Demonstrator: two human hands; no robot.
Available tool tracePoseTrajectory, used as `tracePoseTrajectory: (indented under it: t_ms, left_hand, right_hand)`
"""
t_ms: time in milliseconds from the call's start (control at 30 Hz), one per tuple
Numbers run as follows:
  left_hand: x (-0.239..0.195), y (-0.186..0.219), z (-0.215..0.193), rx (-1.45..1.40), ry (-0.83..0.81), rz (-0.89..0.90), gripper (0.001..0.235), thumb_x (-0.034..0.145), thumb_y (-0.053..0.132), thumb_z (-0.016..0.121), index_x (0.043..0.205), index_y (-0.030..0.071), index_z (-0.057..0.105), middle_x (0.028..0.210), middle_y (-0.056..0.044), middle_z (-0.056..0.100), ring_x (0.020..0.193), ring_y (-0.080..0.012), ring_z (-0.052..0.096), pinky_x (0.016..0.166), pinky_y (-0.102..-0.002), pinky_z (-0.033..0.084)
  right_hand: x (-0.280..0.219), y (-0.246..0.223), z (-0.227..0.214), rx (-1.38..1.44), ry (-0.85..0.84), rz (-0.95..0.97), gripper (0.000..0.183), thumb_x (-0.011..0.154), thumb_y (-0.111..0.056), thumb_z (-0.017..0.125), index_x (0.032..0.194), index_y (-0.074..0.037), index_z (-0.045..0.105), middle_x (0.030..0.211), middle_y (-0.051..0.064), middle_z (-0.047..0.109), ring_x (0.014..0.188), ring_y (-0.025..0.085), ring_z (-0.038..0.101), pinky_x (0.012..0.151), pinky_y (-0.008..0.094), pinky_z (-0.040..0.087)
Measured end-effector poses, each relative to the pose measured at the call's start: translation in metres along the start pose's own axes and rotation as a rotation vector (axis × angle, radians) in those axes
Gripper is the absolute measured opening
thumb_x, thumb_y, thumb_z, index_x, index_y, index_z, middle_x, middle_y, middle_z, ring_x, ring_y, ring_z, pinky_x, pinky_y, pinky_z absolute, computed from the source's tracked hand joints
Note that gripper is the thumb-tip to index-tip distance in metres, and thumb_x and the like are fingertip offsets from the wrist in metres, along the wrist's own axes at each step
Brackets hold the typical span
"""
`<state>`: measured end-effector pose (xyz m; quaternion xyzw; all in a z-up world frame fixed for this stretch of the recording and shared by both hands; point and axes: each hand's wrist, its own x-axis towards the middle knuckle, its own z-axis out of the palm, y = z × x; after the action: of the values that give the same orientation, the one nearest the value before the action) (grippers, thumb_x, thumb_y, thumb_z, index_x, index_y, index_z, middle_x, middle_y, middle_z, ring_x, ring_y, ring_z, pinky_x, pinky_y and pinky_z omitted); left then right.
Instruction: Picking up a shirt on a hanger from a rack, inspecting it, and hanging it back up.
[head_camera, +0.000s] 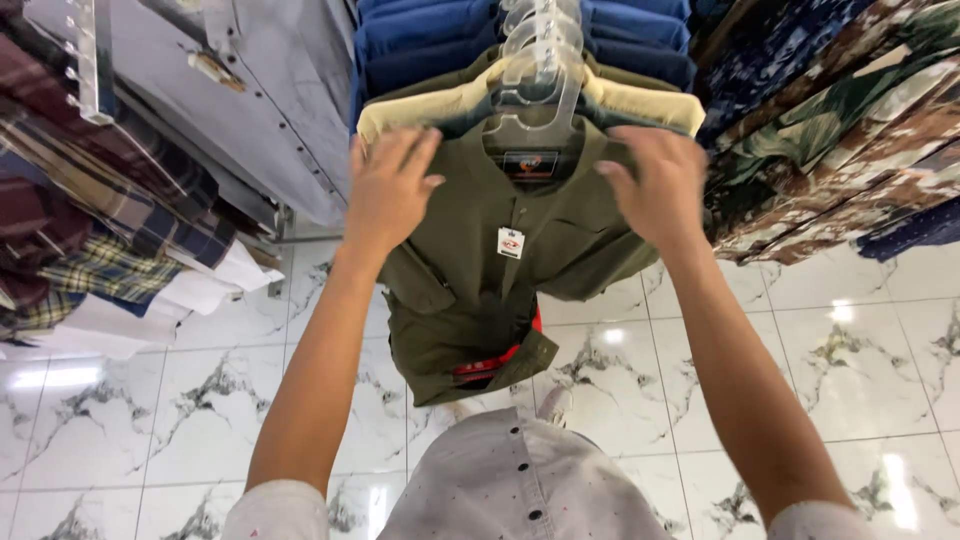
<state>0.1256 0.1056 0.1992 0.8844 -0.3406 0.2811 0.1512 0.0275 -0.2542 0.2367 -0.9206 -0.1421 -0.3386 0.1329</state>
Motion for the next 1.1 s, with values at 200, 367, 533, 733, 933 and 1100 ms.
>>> tracePoseTrajectory:
  t_ms: [200,367,533,733,933,1100]
  left_hand:
    - [0.023,0.003,0.039,-0.141,-0.236,-0.138,0.028,0.11,0.033,0.057,0.13,0.016,0.067,0.107,-0.005,0.072,0.097,-0.0303,0.073,0.08,-0.046,0.059]
    - [0.066,0.052,-0.026,-0.456,-0.449,-0.3,0.039,0.107,0.028,0.06,0.141,0.01,0.061,0.13,-0.014,0.069,0.119,-0.0367,0.067,0.095,-0.052,0.056]
    - [0.08,0.069,-0.01,-0.588,-0.368,-0.324,0.019,0.104,0.02,0.062,0.121,0.011,0.063,0.1,-0.011,0.073,0.092,-0.0343,0.074,0.075,-0.049,0.058]
    - [0.089,0.073,-0.012,-0.742,-0.19,-0.403,0.03,0.096,0.01,0.073,0.102,0.019,0.045,0.093,-0.006,0.061,0.09,-0.0367,0.065,0.07,-0.051,0.043]
    - [0.085,0.068,0.008,-0.6,-0.164,-0.326,0.004,0.098,0.013,0.074,0.098,0.009,0.073,0.096,-0.008,0.06,0.087,-0.0347,0.066,0.075,-0.047,0.055]
    - [0.072,0.068,0.017,-0.402,-0.164,-0.342,0.027,0.102,0.034,0.069,0.104,0.008,0.074,0.096,-0.013,0.066,0.09,-0.0341,0.07,0.075,-0.047,0.056]
  right_hand:
    - [0.012,0.024,0.038,0.173,-0.212,0.091,0.023,0.112,-0.013,0.062,0.13,0.001,0.062,0.105,0.021,0.069,0.101,0.043,0.071,0.078,0.054,0.06]
    - [0.04,-0.009,0.014,0.228,-0.337,0.176,0.031,0.108,-0.009,0.06,0.137,0.001,0.06,0.121,0.023,0.069,0.118,0.045,0.066,0.092,0.06,0.056]
    - [0.052,-0.025,0.013,0.369,-0.327,0.203,0.028,0.105,-0.008,0.067,0.127,0.007,0.06,0.112,0.03,0.068,0.112,0.053,0.065,0.085,0.069,0.056]
    - [0.063,-0.034,0.01,0.566,-0.25,0.297,0.028,0.1,-0.002,0.069,0.123,-0.001,0.054,0.117,0.032,0.066,0.124,0.059,0.055,0.091,0.081,0.045]
    - [0.06,-0.019,0.029,0.377,-0.314,0.242,0.021,0.1,-0.008,0.071,0.115,0.004,0.061,0.098,0.028,0.068,0.091,0.047,0.07,0.067,0.056,0.055]
    - [0.029,-0.005,0.031,0.08,-0.292,0.135,0.042,0.107,-0.035,0.065,0.121,0.005,0.062,0.097,0.022,0.066,0.094,0.038,0.067,0.082,0.053,0.049]
